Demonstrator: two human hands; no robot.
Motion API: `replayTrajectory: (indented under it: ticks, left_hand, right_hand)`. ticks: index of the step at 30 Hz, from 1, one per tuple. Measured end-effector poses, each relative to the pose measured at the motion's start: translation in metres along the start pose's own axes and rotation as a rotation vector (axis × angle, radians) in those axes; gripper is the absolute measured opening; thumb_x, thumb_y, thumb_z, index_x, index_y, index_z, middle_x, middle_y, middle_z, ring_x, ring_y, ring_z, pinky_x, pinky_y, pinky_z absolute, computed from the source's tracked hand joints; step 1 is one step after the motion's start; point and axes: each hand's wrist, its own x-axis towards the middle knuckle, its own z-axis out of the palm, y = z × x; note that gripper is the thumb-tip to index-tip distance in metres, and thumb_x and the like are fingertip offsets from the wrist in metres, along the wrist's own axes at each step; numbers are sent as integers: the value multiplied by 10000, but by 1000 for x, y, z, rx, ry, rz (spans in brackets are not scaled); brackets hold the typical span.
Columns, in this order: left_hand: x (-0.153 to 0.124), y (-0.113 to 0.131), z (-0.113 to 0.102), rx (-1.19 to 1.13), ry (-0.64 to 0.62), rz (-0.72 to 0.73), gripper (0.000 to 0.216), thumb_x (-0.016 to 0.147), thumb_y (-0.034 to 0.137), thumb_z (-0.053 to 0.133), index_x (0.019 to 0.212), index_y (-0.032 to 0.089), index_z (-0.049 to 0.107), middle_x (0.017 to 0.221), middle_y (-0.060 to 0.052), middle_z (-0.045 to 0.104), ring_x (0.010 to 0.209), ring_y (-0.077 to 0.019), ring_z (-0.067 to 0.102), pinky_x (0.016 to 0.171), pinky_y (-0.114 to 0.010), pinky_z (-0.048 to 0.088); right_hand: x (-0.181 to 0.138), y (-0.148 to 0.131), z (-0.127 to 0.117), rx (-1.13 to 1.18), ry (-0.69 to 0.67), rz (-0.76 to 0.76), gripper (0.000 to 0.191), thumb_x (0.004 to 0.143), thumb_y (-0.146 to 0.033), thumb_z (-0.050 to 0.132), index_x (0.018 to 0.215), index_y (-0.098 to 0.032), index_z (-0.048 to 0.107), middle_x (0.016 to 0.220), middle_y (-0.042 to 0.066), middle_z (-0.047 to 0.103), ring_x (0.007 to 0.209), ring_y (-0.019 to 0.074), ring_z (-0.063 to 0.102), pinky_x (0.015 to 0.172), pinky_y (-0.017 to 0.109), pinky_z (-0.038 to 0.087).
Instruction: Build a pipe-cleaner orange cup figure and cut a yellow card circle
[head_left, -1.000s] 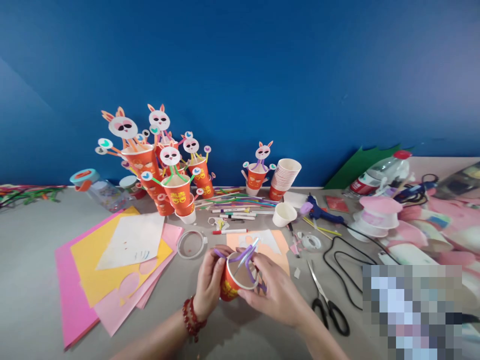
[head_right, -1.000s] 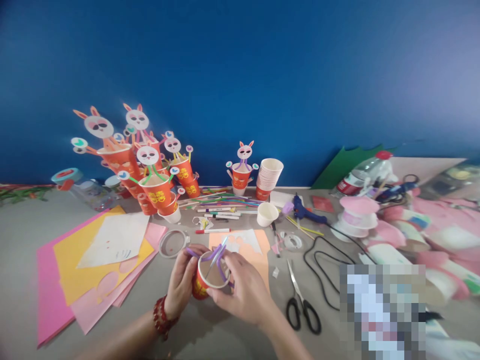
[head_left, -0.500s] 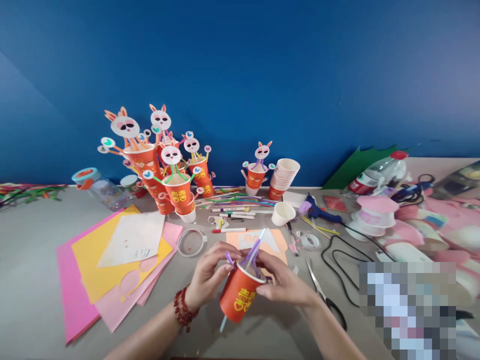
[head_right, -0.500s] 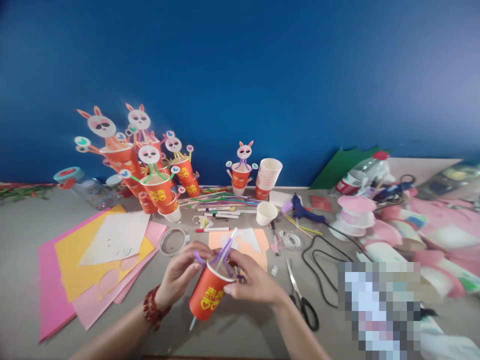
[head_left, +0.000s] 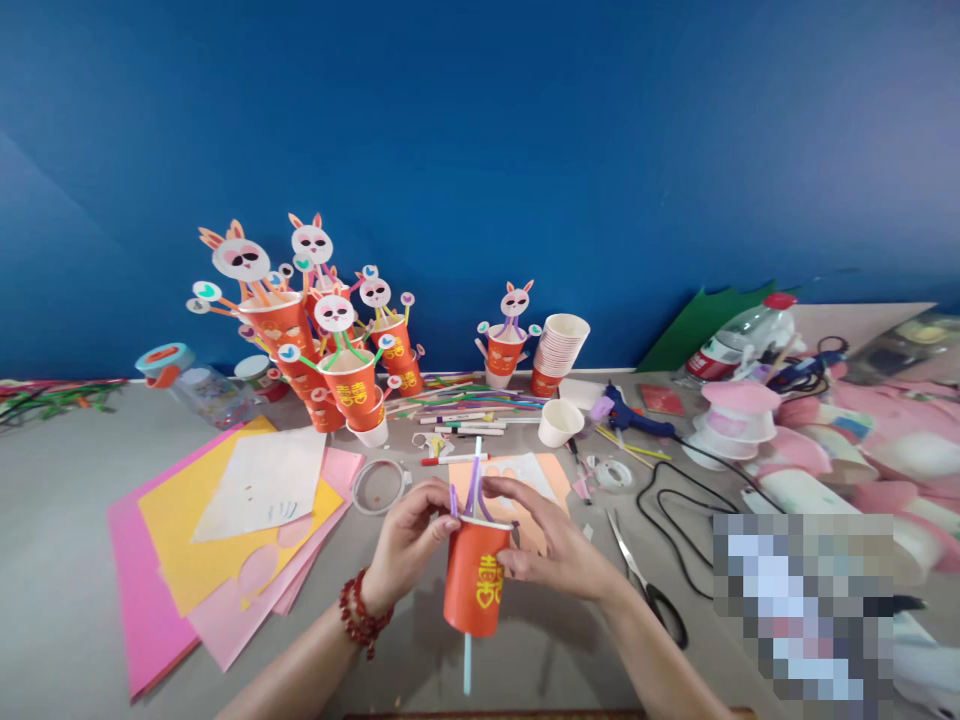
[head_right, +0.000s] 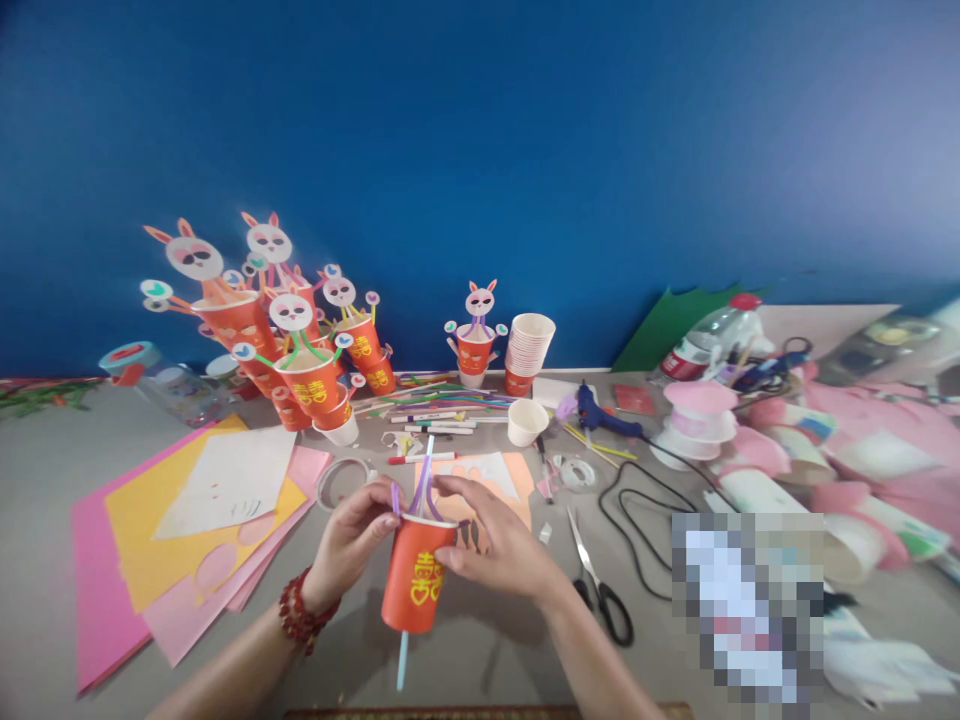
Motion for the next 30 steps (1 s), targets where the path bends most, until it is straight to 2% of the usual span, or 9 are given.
replayTrajectory:
  ticks: [4, 9, 13, 16, 18, 21, 25, 27, 30]
  left_hand:
    - [-2, -6, 0, -6, 3, -53, 164, 871, 333, 670, 855, 172, 646, 817, -51, 637, 754, -175, 595, 688, -265, 488]
    - [-3, -9, 1, 26, -106, -84, 159, 875, 316, 668, 815, 170, 647, 822, -53, 625, 772, -173, 584, 699, -253, 474]
    - [-2, -11, -2, -14, -91, -125, 144, 869, 301, 678, 808, 175, 646, 802, -36, 614, 734, -155, 573, 663, -232, 464]
    - [-2, -11, -2, -40, -57, -137, 134, 876, 296, 671, 816, 178, 647, 800, -29, 608, 708, -145, 567, 619, -219, 450]
    - [-2, -11, -2, -30, -35, -100, 115, 884, 278, 662, 823, 183, 644, 808, -25, 605, 717, -144, 571, 635, -223, 455]
    - [-2, -11, 1, 25, -18, 3, 67, 896, 231, 648, 845, 189, 634, 837, -26, 610, 788, -156, 591, 723, -250, 467]
    - [-3, -9, 5, 87, -24, 83, 26, 899, 202, 648, 883, 188, 633, 865, -35, 623, 840, -165, 597, 772, -266, 464]
    - [-4, -9, 6, 90, -28, 84, 28, 901, 205, 647, 885, 186, 634, 861, -33, 623, 835, -164, 597, 771, -268, 466]
    - [-5, -8, 7, 75, -17, 67, 40, 909, 203, 637, 874, 182, 638, 860, -32, 623, 832, -162, 599, 769, -267, 468]
  right_hand:
    - [-3, -10, 5, -241, 121, -87, 662, 813, -481, 718, 1378, -236, 475, 1392, 140, 539, 1313, 317, 482, 1092, 474, 396]
    - [-4, -20, 4, -270, 137, -191, 638, 804, -507, 733, 1335, -235, 506, 1340, 113, 586, 1286, 296, 502, 1096, 451, 397]
    - [-12, -13, -10, -291, 206, -151, 498, 858, -433, 688, 1290, -232, 541, 1336, 115, 594, 1254, 279, 542, 1051, 422, 445]
    - [-18, -4, -22, -342, 297, -82, 291, 925, -339, 590, 1195, -232, 592, 1237, 105, 659, 1180, 267, 599, 995, 414, 480]
    - [-20, -2, -25, -372, 345, -60, 235, 942, -313, 553, 1156, -232, 605, 1173, 98, 687, 1132, 265, 624, 961, 411, 497]
    - [-18, -9, -16, -434, 350, -109, 292, 923, -328, 595, 1196, -226, 583, 1192, 114, 669, 1138, 283, 609, 953, 429, 502]
    - [-7, -23, 13, -547, 304, -284, 463, 878, -335, 675, 1294, -204, 517, 1265, 140, 610, 1202, 316, 541, 1004, 494, 469]
    - [0, -26, 26, -571, 296, -346, 409, 883, -266, 658, 1262, -196, 519, 1218, 130, 625, 1168, 303, 551, 1024, 512, 450]
    - [8, -27, 37, -545, 316, -363, 249, 873, -132, 601, 1105, -206, 548, 1058, 80, 658, 1038, 249, 597, 1033, 499, 440]
